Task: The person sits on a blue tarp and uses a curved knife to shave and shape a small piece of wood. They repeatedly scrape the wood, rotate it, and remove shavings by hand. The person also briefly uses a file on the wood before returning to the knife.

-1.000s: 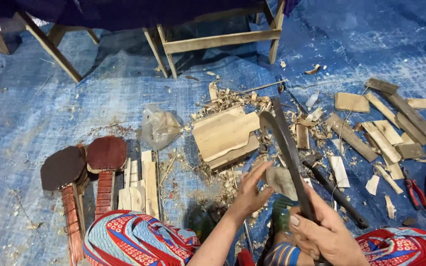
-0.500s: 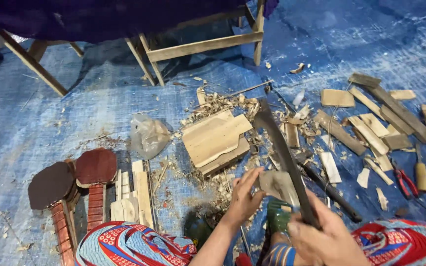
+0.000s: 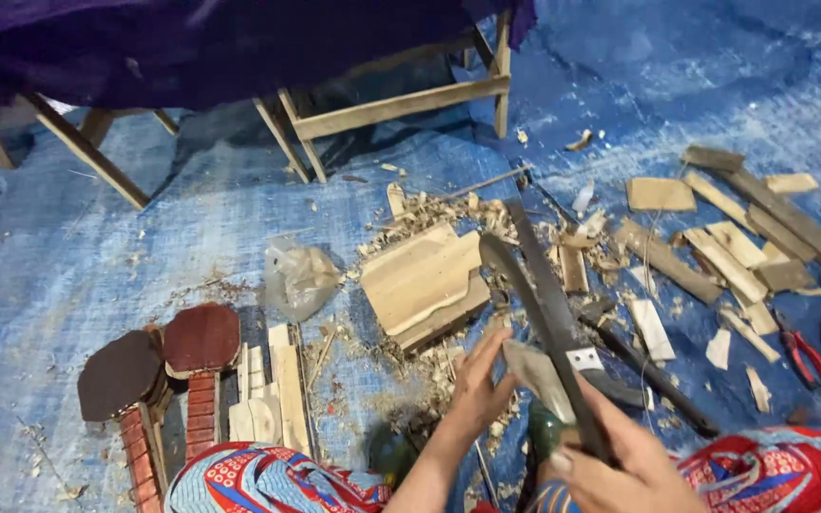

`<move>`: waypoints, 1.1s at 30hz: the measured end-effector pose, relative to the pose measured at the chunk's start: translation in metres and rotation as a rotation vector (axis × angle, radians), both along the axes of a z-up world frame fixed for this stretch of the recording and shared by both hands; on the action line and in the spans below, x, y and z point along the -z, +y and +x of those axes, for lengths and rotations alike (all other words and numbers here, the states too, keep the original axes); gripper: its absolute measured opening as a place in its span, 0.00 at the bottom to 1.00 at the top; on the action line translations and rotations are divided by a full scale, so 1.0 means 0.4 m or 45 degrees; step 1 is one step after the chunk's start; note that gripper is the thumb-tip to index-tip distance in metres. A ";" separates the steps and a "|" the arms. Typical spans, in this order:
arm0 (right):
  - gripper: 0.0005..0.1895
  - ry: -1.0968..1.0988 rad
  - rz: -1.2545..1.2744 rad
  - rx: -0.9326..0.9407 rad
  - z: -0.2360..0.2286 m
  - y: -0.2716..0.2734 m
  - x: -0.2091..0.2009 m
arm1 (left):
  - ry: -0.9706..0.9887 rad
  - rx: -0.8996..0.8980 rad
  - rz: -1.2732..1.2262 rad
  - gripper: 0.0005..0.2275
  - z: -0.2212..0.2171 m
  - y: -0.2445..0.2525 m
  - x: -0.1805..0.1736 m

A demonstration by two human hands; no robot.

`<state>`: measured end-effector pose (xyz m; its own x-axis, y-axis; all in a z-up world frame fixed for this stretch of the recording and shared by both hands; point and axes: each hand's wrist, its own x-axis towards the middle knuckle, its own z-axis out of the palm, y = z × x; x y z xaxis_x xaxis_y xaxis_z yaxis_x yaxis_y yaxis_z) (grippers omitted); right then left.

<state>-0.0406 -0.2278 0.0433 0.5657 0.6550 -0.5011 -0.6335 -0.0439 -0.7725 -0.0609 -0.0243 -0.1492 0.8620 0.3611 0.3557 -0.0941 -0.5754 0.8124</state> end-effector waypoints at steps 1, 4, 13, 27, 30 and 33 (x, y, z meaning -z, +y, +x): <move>0.46 -0.113 -0.018 0.002 -0.007 -0.018 -0.008 | -0.015 0.001 0.046 0.29 0.010 0.011 -0.012; 0.43 -0.210 -0.180 -0.019 -0.018 -0.007 -0.048 | 0.004 0.053 -0.002 0.29 -0.013 -0.001 -0.035; 0.40 -0.155 0.116 -0.046 0.009 0.031 0.051 | -0.136 0.017 -0.016 0.28 0.009 0.002 0.077; 0.34 -0.186 0.073 -0.053 0.017 0.048 0.058 | 0.139 0.090 -0.241 0.33 0.013 0.011 0.002; 0.35 -0.193 0.060 -0.095 0.019 0.026 0.051 | 0.065 0.078 -0.170 0.31 0.019 0.010 -0.050; 0.41 -0.003 -0.019 0.144 -0.002 -0.018 0.042 | 0.216 0.121 -0.298 0.26 -0.005 -0.013 -0.119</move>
